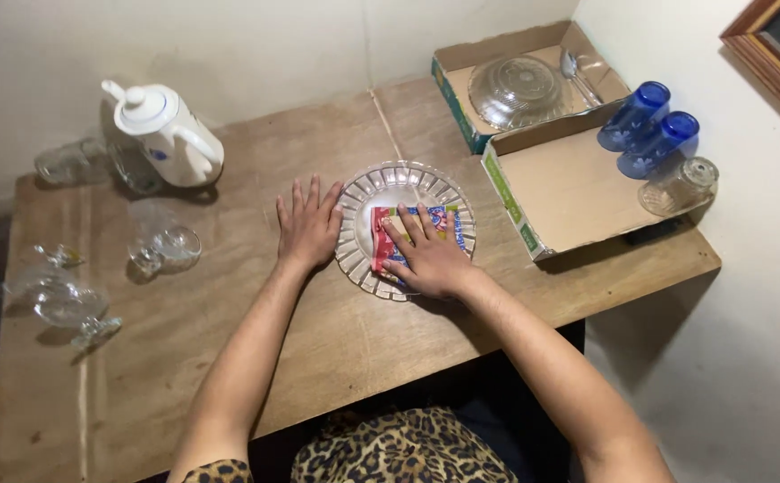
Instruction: Wiping a clear glass plate with a patterned cloth.
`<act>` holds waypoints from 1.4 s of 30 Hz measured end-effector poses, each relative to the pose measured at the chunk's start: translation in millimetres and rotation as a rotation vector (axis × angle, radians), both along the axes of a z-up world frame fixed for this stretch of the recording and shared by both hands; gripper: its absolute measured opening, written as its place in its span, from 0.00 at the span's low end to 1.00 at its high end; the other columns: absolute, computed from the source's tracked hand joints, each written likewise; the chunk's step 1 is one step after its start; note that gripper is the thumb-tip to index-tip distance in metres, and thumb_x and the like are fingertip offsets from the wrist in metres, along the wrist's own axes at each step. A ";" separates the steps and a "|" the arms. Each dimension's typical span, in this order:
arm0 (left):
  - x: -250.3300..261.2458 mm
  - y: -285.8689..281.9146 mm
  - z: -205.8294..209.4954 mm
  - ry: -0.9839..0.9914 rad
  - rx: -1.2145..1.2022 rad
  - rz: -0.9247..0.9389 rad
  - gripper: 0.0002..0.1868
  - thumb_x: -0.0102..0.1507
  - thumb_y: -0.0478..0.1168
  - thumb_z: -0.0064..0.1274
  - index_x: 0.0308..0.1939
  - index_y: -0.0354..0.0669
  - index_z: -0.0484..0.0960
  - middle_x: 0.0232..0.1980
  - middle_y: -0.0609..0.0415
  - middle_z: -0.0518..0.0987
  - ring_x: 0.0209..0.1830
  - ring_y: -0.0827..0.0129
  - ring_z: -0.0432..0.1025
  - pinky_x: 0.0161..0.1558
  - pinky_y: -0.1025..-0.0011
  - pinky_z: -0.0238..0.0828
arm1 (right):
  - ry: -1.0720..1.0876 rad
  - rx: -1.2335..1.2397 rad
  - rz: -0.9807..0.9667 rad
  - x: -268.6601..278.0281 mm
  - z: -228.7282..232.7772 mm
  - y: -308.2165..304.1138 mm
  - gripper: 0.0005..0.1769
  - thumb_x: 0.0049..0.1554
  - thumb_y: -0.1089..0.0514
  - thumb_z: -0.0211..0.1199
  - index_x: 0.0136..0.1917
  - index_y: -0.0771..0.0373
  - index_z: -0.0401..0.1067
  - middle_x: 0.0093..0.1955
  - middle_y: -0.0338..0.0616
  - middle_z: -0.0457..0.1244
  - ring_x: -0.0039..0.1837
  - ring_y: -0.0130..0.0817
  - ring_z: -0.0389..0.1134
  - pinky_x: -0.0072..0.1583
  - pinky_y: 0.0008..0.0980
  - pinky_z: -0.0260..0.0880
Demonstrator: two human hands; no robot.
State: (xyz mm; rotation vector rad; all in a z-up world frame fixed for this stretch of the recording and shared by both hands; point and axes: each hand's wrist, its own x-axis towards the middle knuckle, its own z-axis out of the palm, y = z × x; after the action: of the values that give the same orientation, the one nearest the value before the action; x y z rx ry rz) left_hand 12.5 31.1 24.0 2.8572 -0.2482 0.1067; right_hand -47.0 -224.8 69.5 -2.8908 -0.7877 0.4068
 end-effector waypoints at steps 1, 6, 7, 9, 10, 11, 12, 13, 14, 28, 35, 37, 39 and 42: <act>-3.8 -1.6 1.3 0.009 -0.016 0.007 0.27 0.73 0.54 0.30 0.78 0.69 0.60 0.82 0.47 0.55 0.83 0.41 0.43 0.73 0.30 0.34 | 0.009 -0.016 0.007 -0.4 0.6 4.5 0.44 0.65 0.25 0.29 0.86 0.46 0.37 0.88 0.51 0.30 0.86 0.62 0.27 0.75 0.79 0.21; -4.4 -0.6 -0.3 -0.095 -0.082 -0.029 0.26 0.73 0.52 0.34 0.74 0.57 0.68 0.79 0.41 0.61 0.81 0.39 0.48 0.72 0.32 0.40 | -0.022 0.036 0.069 10.2 -2.3 31.2 0.41 0.67 0.27 0.31 0.86 0.47 0.39 0.88 0.54 0.32 0.86 0.63 0.27 0.74 0.80 0.22; -5.8 -1.3 2.3 -0.092 -0.095 -0.024 0.26 0.73 0.52 0.34 0.74 0.57 0.68 0.79 0.41 0.61 0.81 0.39 0.48 0.72 0.32 0.40 | -0.018 0.024 0.073 13.5 -3.9 35.6 0.41 0.67 0.27 0.31 0.86 0.47 0.39 0.88 0.54 0.32 0.86 0.63 0.27 0.74 0.80 0.22; -7.3 -1.5 9.8 -0.071 -0.122 -0.039 0.26 0.73 0.51 0.32 0.72 0.55 0.71 0.80 0.43 0.61 0.82 0.41 0.46 0.73 0.32 0.39 | -0.078 0.040 0.113 21.2 -5.9 45.1 0.40 0.68 0.30 0.33 0.85 0.47 0.41 0.88 0.52 0.32 0.86 0.62 0.29 0.74 0.79 0.24; -7.5 -1.0 8.9 -0.068 -0.129 -0.034 0.26 0.73 0.51 0.32 0.72 0.55 0.71 0.80 0.43 0.61 0.82 0.41 0.46 0.73 0.32 0.39 | -0.074 0.033 0.119 27.8 -9.5 47.4 0.40 0.68 0.30 0.33 0.85 0.47 0.41 0.88 0.52 0.32 0.86 0.62 0.29 0.74 0.79 0.24; -7.8 -1.1 8.2 -0.085 -0.129 -0.038 0.25 0.72 0.49 0.32 0.71 0.55 0.72 0.79 0.43 0.62 0.81 0.41 0.47 0.72 0.32 0.40 | -0.090 0.035 0.139 34.2 -13.1 49.0 0.39 0.68 0.30 0.32 0.85 0.49 0.43 0.88 0.52 0.33 0.86 0.61 0.29 0.75 0.78 0.26; -7.3 0.1 8.4 -0.103 -0.123 -0.045 0.25 0.71 0.47 0.33 0.70 0.54 0.73 0.78 0.43 0.63 0.81 0.40 0.48 0.72 0.32 0.41 | -0.109 0.043 0.157 41.1 -16.7 52.0 0.39 0.68 0.30 0.32 0.84 0.51 0.46 0.88 0.51 0.33 0.86 0.60 0.29 0.75 0.77 0.27; -6.2 1.5 7.4 -0.102 -0.126 -0.041 0.25 0.71 0.47 0.33 0.70 0.54 0.73 0.78 0.43 0.63 0.81 0.40 0.48 0.72 0.32 0.41 | -0.107 0.040 0.161 48.6 -16.7 54.0 0.39 0.68 0.30 0.32 0.84 0.51 0.46 0.88 0.51 0.33 0.86 0.60 0.29 0.75 0.77 0.27; -5.2 1.8 6.2 -0.130 -0.132 -0.040 0.24 0.71 0.47 0.34 0.68 0.53 0.76 0.77 0.43 0.66 0.80 0.40 0.50 0.71 0.33 0.43 | -0.134 0.042 0.181 55.6 -16.9 55.0 0.38 0.69 0.33 0.34 0.85 0.52 0.45 0.88 0.51 0.34 0.86 0.59 0.30 0.75 0.76 0.28; -3.4 0.6 8.8 -0.200 -0.139 -0.007 0.22 0.72 0.44 0.34 0.65 0.45 0.76 0.75 0.46 0.68 0.79 0.44 0.54 0.72 0.39 0.47 | -0.153 0.072 0.118 140.2 -3.5 68.6 0.38 0.68 0.30 0.35 0.86 0.41 0.40 0.89 0.36 0.30 0.87 0.49 0.29 0.79 0.67 0.22; -2.3 -2.4 15.9 -0.113 -0.129 -0.035 0.29 0.69 0.50 0.42 0.71 0.41 0.67 0.77 0.44 0.65 0.79 0.42 0.52 0.72 0.37 0.44 | -0.194 0.164 -0.065 174.7 -13.6 64.0 0.36 0.68 0.29 0.36 0.85 0.37 0.44 0.88 0.36 0.36 0.87 0.47 0.33 0.79 0.68 0.24; -3.2 -6.0 25.1 -0.073 -0.116 -0.047 0.32 0.69 0.53 0.44 0.73 0.40 0.65 0.78 0.43 0.63 0.80 0.41 0.51 0.72 0.36 0.42 | -0.221 0.192 -0.109 182.9 -18.5 61.5 0.36 0.68 0.29 0.38 0.84 0.38 0.47 0.88 0.38 0.38 0.87 0.47 0.34 0.79 0.68 0.25; -4.5 -10.2 38.9 0.011 -0.154 -0.023 0.39 0.68 0.59 0.46 0.77 0.40 0.60 0.79 0.43 0.61 0.81 0.41 0.48 0.74 0.35 0.38 | -0.234 0.208 -0.158 190.2 -19.3 60.8 0.36 0.68 0.28 0.37 0.83 0.39 0.50 0.88 0.39 0.39 0.87 0.46 0.34 0.79 0.68 0.24; -4.6 -15.7 42.7 0.026 -0.132 -0.007 0.40 0.68 0.60 0.46 0.79 0.46 0.57 0.81 0.49 0.59 0.81 0.45 0.48 0.74 0.37 0.39 | -0.226 0.222 -0.197 205.3 -24.7 56.2 0.37 0.67 0.26 0.34 0.83 0.39 0.52 0.88 0.39 0.38 0.87 0.46 0.33 0.79 0.69 0.21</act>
State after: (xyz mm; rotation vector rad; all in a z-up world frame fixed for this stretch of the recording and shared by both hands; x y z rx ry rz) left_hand 8.0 15.4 66.7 2.7242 -0.2372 0.0807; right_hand 158.3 -168.6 44.8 -2.7964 -0.5278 -0.0288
